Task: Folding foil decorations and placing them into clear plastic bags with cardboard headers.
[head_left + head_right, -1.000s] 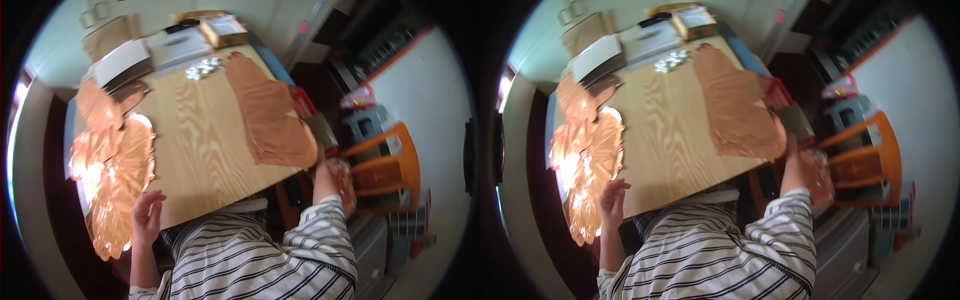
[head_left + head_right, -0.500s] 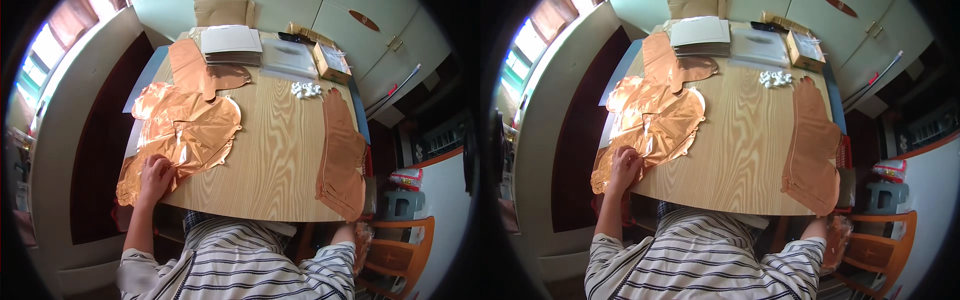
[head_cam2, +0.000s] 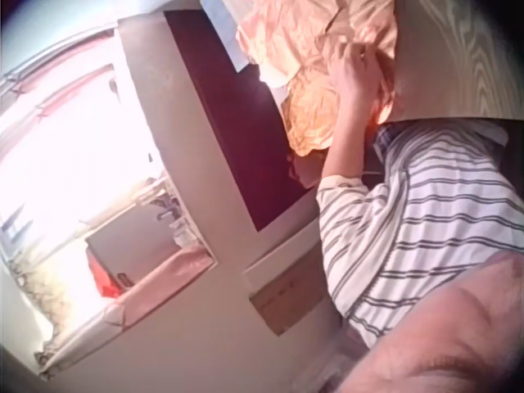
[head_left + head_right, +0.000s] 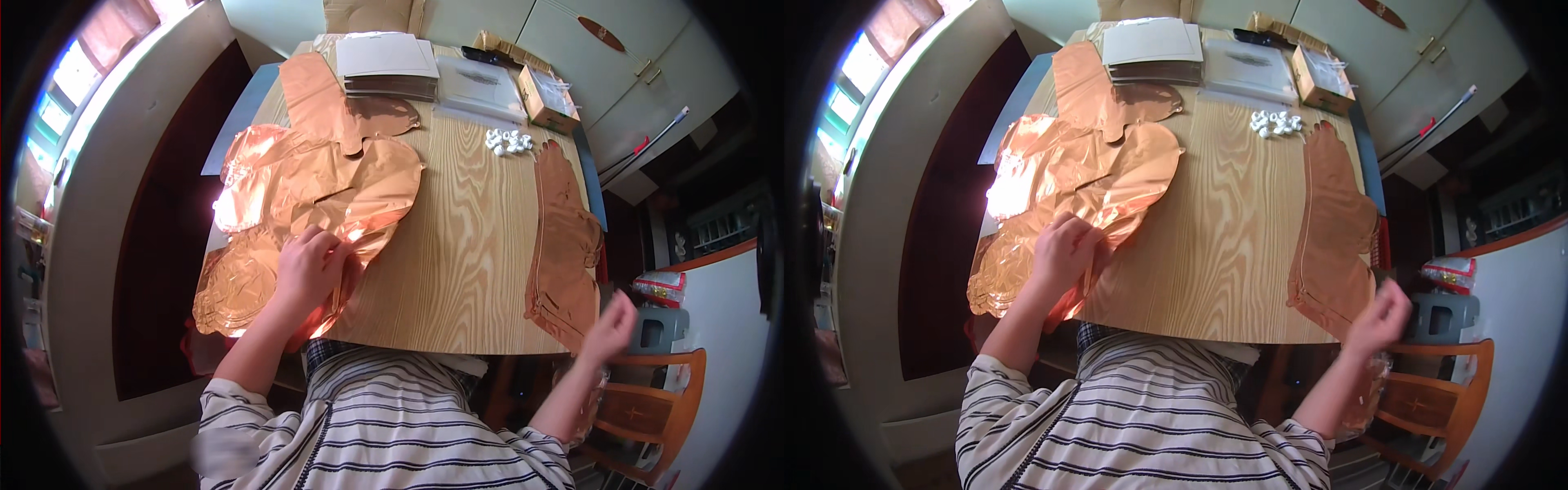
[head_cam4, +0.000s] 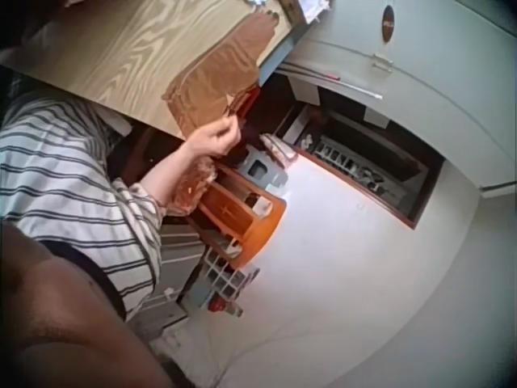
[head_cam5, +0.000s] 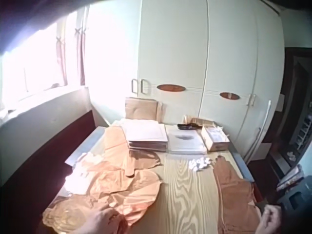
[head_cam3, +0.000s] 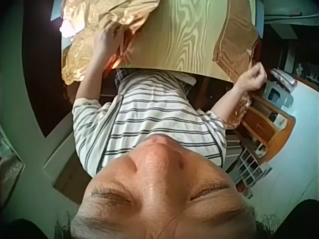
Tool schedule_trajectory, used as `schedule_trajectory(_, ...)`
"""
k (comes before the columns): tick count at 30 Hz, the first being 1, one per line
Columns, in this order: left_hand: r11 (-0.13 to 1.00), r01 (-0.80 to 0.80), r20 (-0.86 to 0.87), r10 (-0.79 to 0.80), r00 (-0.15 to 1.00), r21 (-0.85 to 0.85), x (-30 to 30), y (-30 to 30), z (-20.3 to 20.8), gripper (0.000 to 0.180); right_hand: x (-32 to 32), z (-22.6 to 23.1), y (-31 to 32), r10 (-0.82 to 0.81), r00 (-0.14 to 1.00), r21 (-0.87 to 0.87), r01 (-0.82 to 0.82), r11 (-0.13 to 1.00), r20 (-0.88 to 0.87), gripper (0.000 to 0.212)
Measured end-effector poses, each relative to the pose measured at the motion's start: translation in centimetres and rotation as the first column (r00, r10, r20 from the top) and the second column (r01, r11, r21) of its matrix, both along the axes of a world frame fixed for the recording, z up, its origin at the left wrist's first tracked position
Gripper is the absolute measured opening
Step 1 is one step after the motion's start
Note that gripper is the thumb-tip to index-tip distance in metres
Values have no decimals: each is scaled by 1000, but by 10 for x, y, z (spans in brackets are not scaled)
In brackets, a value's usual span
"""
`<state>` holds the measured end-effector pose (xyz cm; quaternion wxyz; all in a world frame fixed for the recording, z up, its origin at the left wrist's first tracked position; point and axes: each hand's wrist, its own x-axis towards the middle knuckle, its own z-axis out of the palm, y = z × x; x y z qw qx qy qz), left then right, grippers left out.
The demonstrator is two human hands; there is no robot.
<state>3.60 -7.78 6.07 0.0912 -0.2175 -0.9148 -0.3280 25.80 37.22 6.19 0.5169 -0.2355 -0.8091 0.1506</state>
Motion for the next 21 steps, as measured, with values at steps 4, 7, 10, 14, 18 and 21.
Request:
schedule_trajectory(4,964,156,-194,-198,961,-215,-13,-16,-24,13,-83,29,-139,663,633,-32,-713,700,400,25)
schedule_trajectory(7,962,135,-210,-187,960,-238,0,-30,-3,20,-138,-7,-195,789,358,-56,-896,441,500,43)
schedule_trajectory(10,911,266,-63,-300,952,-314,35,-57,14,38,-184,-36,-231,747,277,-35,-928,371,604,53)
schedule_trajectory(14,856,320,-35,-365,930,-405,80,-90,9,34,-208,-45,-250,670,267,-44,-912,409,693,57)
schedule_trajectory(18,877,307,-130,-376,918,-371,89,-125,-6,28,-210,-48,-261,632,267,-62,-892,448,728,56)
schedule_trajectory(21,867,376,30,-388,921,-326,74,-136,13,19,-213,-53,-267,619,316,-34,-874,485,719,56)
